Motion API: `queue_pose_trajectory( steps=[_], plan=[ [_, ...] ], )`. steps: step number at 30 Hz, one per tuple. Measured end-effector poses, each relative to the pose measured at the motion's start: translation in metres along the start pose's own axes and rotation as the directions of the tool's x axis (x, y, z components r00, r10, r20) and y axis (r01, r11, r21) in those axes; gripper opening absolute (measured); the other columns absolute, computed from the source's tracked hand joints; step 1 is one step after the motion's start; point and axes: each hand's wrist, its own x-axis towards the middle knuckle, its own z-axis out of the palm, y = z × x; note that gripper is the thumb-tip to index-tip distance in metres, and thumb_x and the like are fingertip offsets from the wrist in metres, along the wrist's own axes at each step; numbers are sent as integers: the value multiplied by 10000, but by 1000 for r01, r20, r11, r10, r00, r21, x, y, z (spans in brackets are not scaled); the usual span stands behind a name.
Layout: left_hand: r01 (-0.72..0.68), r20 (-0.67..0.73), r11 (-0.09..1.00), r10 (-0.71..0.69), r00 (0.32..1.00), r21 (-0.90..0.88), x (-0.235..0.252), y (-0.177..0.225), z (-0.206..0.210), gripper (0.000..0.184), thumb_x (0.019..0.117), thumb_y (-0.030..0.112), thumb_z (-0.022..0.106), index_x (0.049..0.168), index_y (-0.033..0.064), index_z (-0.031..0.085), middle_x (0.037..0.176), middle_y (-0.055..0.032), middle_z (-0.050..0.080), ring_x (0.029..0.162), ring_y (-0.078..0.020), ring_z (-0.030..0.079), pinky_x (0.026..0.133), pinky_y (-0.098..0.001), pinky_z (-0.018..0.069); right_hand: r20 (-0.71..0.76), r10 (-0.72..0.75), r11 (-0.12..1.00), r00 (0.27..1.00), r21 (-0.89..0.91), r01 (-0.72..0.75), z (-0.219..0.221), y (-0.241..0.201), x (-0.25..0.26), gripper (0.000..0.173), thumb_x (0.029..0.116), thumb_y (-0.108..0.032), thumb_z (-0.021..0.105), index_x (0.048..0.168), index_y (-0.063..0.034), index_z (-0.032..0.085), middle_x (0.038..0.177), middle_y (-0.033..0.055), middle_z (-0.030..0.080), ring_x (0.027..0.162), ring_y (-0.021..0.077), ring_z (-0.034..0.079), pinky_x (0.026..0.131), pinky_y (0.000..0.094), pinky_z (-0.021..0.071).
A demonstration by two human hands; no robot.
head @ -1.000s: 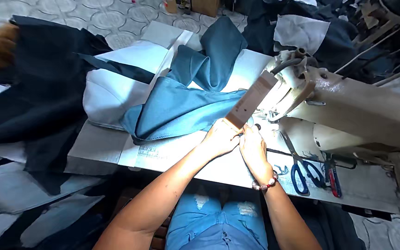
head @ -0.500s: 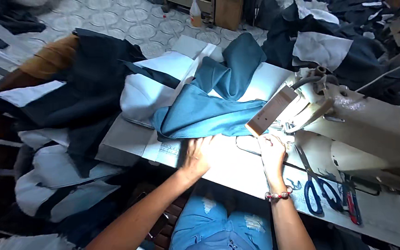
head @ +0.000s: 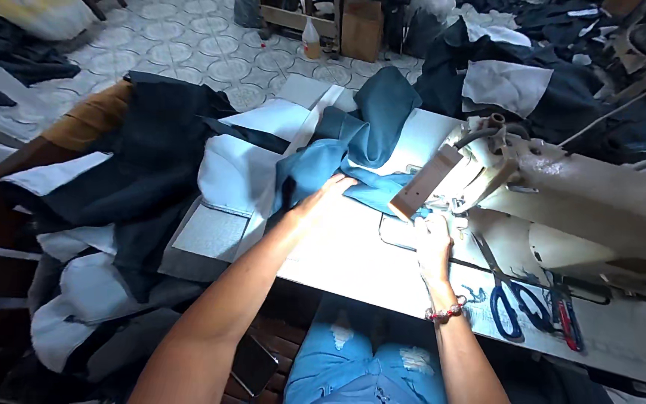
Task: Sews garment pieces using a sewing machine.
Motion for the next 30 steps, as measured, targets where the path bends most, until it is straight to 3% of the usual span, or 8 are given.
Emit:
queue_pose_trajectory(
  steps=[2, 6, 11, 14, 20, 25, 28, 30],
  plan=[
    [-204, -193, 961, 240, 951, 189, -32, -7, 1, 315, 954, -40, 545, 1236, -44, 685, 1094, -248, 727, 1006, -402, 725, 918, -493, 564, 7, 18, 986, 1000, 165, -19, -5, 5, -4, 158, 975, -51, 608, 1014, 101, 614, 870, 108, 600, 792, 97, 560, 767, 278, 490],
    [-409, -266, 822, 530, 805, 397, -85, 2, -15, 188, 967, 67, 583, 932, -9, 751, 758, -153, 681, 701, -299, 676, 678, -415, 554, 61, 113, 958, 992, 257, -125, -29, -6, -39, 392, 946, -33, 639, 1244, 171, 485, 868, 86, 609, 761, 1, 559, 732, 183, 491],
    [-323, -324, 877, 440, 838, 355, -102, 5, 3, 258, 1006, 203, 597, 909, 61, 789, 751, -111, 693, 795, -280, 677, 832, -427, 504, 69, -9, 932, 998, 363, -17, -44, -3, -65, 492, 840, -70, 659, 1251, 114, 462, 948, 15, 674, 904, -5, 645, 833, 191, 536],
    [-299, -361, 899, 408, 839, 320, -99, 7, 7, 296, 1024, 255, 577, 890, 83, 777, 806, -98, 709, 898, -267, 663, 918, -418, 448, 0, -216, 972, 976, 98, 215, -41, 8, -52, 593, 786, -133, 737, 1296, 125, 579, 1049, 208, 726, 997, 305, 675, 924, 532, 466],
    [-116, -382, 865, 332, 863, 489, -93, 22, 12, 200, 1000, 196, 594, 1003, 84, 760, 1037, -146, 726, 1110, -378, 631, 976, -556, 402, 210, 57, 939, 976, 321, -124, -54, -12, -74, 480, 887, -23, 658, 1282, 188, 487, 914, 84, 643, 757, -11, 562, 690, 129, 472],
    [-456, -143, 850, 502, 853, 265, -41, 77, 67, 418, 957, 258, 601, 1368, 198, 645, 1433, -116, 615, 1415, -381, 479, 1122, -659, 318, 466, 461, 195, 755, 777, -598, -63, -58, -69, 339, 1003, 45, 367, 1328, -30, 427, 844, 36, 645, 620, 81, 629, 603, 213, 555],
    [-446, -305, 867, 496, 813, 221, 1, 75, 86, 362, 887, 84, 670, 1244, 110, 729, 1161, -87, 754, 1164, -319, 675, 1043, -624, 409, 677, 378, -312, 632, 736, -601, -64, -61, -67, 379, 1036, -187, 234, 1239, -73, 532, 888, 86, 674, 616, 134, 621, 570, 247, 521],
    [-461, -378, 852, 523, 763, 247, 16, 68, 89, 249, 881, 32, 652, 1097, 68, 771, 994, -87, 774, 1030, -285, 706, 961, -535, 447, 682, 333, -342, 651, 731, -591, -64, -56, -65, 407, 1045, -229, 218, 1204, -74, 559, 892, 82, 678, 631, 136, 625, 584, 252, 523]
  ],
)
